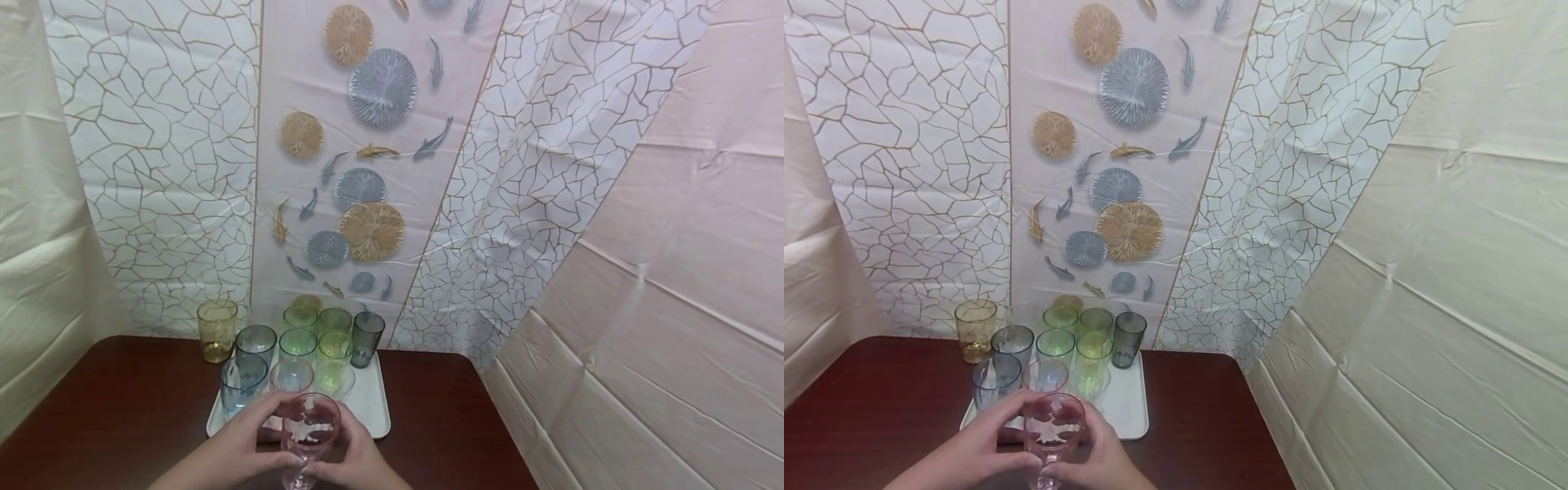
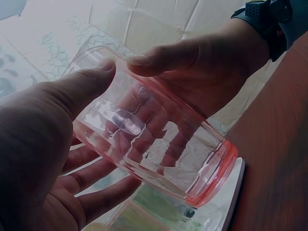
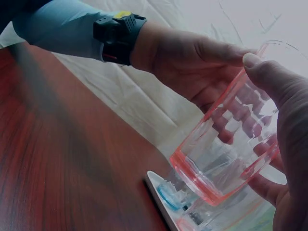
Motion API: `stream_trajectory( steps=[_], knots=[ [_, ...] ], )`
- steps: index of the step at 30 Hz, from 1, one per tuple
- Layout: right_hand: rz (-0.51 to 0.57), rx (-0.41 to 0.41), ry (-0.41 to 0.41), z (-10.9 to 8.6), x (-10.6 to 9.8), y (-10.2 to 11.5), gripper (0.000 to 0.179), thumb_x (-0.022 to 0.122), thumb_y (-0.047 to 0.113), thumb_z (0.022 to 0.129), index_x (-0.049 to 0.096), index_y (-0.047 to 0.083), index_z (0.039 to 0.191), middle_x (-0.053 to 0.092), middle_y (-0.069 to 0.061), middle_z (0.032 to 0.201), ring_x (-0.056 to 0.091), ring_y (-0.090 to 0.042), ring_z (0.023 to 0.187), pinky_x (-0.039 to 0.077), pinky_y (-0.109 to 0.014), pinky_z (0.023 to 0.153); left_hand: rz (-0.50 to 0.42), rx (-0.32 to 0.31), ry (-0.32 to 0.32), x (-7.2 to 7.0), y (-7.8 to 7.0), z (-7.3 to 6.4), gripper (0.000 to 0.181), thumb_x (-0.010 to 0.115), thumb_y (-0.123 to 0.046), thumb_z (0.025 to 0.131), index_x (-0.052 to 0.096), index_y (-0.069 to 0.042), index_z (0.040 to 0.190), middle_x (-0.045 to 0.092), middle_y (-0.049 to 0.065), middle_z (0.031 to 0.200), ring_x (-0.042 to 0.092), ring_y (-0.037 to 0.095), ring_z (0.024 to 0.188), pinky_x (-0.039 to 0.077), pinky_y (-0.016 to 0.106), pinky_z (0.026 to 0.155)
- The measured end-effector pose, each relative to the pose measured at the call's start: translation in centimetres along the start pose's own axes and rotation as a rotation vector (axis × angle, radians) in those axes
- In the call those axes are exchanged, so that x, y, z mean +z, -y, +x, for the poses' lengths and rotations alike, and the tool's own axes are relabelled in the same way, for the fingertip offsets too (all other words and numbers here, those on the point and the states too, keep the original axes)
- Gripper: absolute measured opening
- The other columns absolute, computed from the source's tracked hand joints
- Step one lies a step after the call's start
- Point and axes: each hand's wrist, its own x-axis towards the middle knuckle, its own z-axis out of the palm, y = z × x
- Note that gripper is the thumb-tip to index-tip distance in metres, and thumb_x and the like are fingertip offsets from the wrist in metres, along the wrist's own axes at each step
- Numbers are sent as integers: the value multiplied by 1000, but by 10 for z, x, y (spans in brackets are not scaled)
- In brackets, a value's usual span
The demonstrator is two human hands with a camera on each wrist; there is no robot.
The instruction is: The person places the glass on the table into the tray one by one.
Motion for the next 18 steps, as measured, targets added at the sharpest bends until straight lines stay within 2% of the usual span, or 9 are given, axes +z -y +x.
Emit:
stream_trajectory(
  steps=[7,11,14,18],
  knots=[
    [-12,-55,7,0,0,0,76,77,-5,88,38,-1,153,52,-28,144,60,-48,121,55,-46,101,8,10,-1,1,-2,1,71,83,-27,89,49,-5,147,56,18,136,70,30,107,62,34,86],
    [-53,-58,-13,-3,-2,0,76,78,-4,87,38,-3,152,53,-29,141,61,-45,121,54,-46,101,46,-45,-7,-1,-2,-3,73,82,-32,89,48,-11,150,57,13,138,67,28,112,61,33,87],
    [-58,-78,-36,-8,-6,-2,77,78,-6,86,37,-7,151,52,-34,139,61,-45,121,55,-48,100,100,-60,-41,-6,-2,-8,74,82,-34,88,48,-15,151,57,12,142,66,26,116,61,34,89],
    [-83,-110,-84,-20,-18,-5,78,79,-9,84,36,-11,149,52,-38,135,60,-46,121,54,-52,99,234,-45,-131,-18,2,-19,75,84,-37,86,52,-10,148,59,12,143,66,20,116,61,38,89]
  ],
)
